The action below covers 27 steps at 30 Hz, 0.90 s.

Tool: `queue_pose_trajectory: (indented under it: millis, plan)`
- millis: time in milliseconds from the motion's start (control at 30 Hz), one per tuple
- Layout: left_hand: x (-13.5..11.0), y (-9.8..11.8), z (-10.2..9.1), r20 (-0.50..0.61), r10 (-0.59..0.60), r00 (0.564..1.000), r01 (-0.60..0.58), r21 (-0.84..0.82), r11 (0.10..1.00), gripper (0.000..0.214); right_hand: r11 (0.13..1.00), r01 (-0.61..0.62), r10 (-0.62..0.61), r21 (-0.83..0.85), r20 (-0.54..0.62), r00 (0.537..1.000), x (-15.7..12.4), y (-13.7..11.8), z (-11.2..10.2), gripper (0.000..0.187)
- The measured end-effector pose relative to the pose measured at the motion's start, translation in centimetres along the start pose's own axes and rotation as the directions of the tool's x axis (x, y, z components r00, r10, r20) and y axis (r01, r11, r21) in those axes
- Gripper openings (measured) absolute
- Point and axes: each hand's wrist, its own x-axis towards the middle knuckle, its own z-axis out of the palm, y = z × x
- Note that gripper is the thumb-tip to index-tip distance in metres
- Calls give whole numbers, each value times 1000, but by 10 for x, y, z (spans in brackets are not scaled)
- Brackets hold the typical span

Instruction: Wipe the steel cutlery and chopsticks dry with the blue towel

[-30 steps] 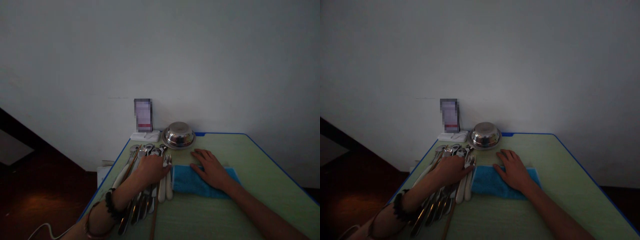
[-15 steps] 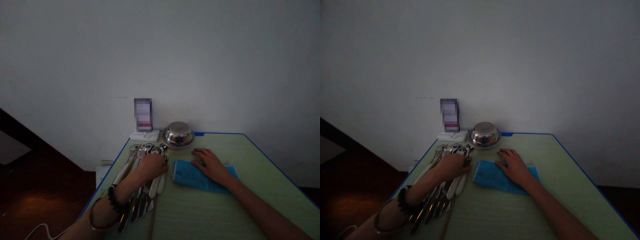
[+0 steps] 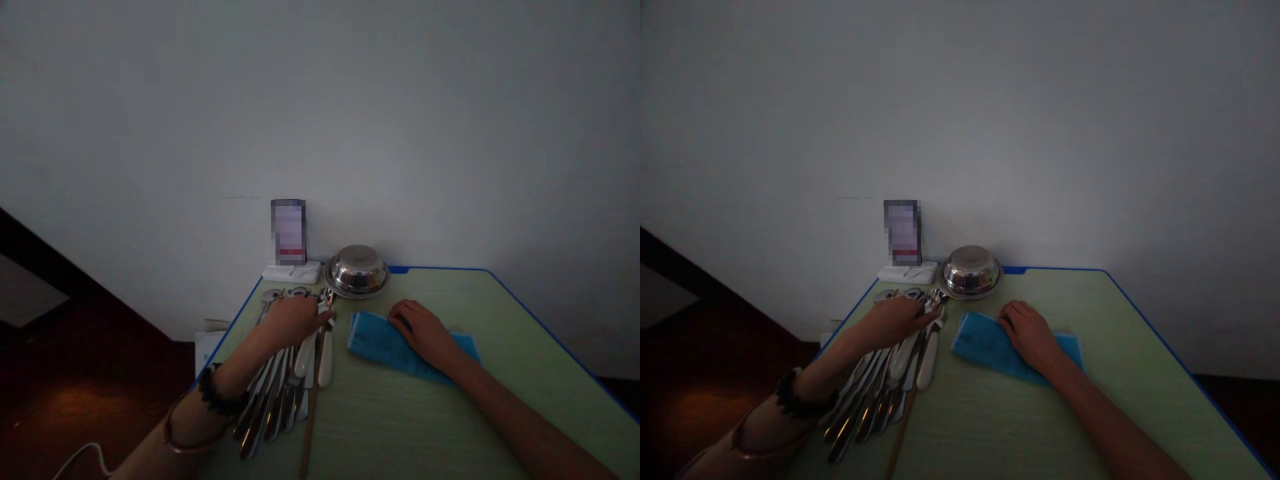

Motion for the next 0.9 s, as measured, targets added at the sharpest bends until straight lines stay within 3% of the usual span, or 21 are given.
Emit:
queue_pose_trajectory:
  millis: [233, 500, 600, 700, 767, 833, 900]
  plan:
    - [-7, 3, -16, -89, 73, 993, -93, -238, 967, 51, 990, -83, 86, 114, -23, 996, 7, -18, -34, 16]
    - [0, 28, -56, -159, 97, 982, -169, -536, 827, 38, 960, -166, 165, 224, 26, 986, 24, -22, -116, 30]
    - [1, 42, -68, -113, 115, 987, -160, -637, 754, 31, 869, -281, 266, 407, 94, 959, 24, -20, -142, 29]
    - [3, 56, -70, -23, 167, 986, -130, -735, 666, 29, 778, -296, 386, 555, -50, 921, 22, -18, -153, 27]
    - [7, 63, -66, 12, 201, 979, -104, -824, 556, 29, 748, -244, 432, 617, -174, 885, 23, -15, -153, 25]
    - [13, 66, -61, 18, 221, 975, -80, -901, 427, 28, 701, -188, 471, 688, -250, 846, 24, -12, -151, 22]
    - [18, 67, -55, 6, 224, 974, -75, -932, 354, 28, 630, -139, 521, 764, -284, 805, 26, -11, -150, 20]
